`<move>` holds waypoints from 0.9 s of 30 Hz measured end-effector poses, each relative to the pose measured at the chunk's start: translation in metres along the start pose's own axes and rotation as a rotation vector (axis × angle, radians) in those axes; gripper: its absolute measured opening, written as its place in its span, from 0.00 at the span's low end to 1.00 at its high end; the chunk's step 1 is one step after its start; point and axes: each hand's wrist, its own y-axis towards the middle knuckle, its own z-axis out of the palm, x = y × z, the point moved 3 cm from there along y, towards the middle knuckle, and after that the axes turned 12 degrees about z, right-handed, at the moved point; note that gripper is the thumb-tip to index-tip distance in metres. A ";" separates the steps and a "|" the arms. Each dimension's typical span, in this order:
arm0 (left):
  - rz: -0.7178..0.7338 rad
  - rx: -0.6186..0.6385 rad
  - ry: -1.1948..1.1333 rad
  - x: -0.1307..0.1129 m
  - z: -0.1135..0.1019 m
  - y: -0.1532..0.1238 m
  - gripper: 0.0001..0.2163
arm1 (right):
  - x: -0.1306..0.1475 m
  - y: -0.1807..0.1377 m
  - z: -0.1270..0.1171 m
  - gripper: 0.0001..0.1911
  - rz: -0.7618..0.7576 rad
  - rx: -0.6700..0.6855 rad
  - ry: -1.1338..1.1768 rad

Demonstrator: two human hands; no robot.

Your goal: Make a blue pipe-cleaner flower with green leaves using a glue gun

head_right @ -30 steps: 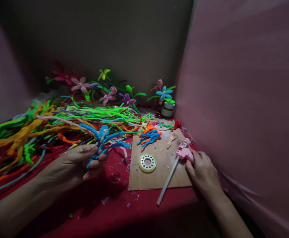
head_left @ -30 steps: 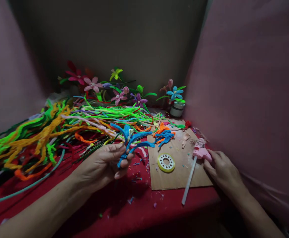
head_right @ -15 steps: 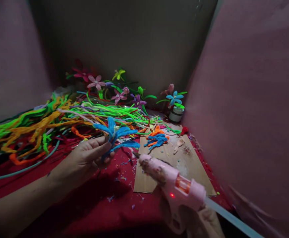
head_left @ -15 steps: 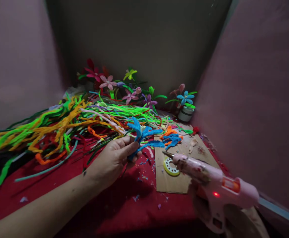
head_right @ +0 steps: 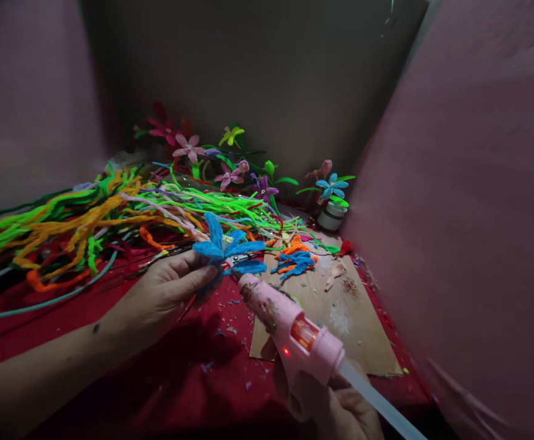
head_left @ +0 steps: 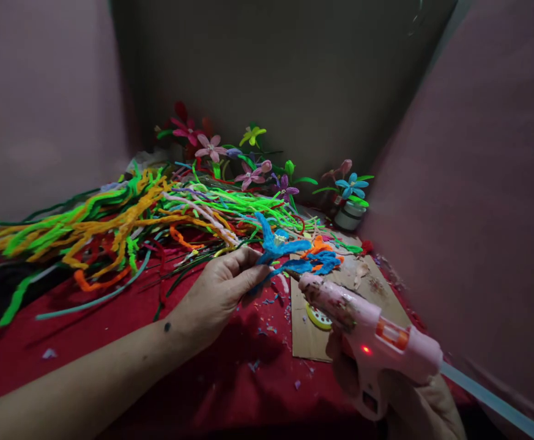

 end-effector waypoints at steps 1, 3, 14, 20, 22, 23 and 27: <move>0.002 0.002 0.019 0.000 0.000 0.000 0.07 | 0.002 0.001 0.001 0.11 0.003 -0.003 -0.002; 0.008 0.007 0.044 -0.002 0.002 0.000 0.07 | 0.005 0.005 0.003 0.10 0.011 -0.014 -0.002; 0.012 0.019 0.052 -0.002 0.003 0.000 0.06 | 0.003 0.032 0.011 0.12 0.053 -0.022 -0.012; -0.009 0.013 0.019 -0.004 0.005 -0.001 0.06 | 0.002 0.057 0.012 0.08 0.021 -0.020 -0.031; -0.016 0.000 0.008 -0.005 0.006 -0.001 0.06 | 0.000 0.064 0.013 0.07 0.014 -0.013 -0.039; -0.020 -0.007 0.007 -0.006 0.006 -0.001 0.06 | -0.002 0.067 0.014 0.08 0.011 -0.007 -0.044; -0.024 -0.005 0.004 -0.006 0.006 -0.001 0.06 | -0.006 0.080 0.016 0.09 -0.008 0.027 -0.062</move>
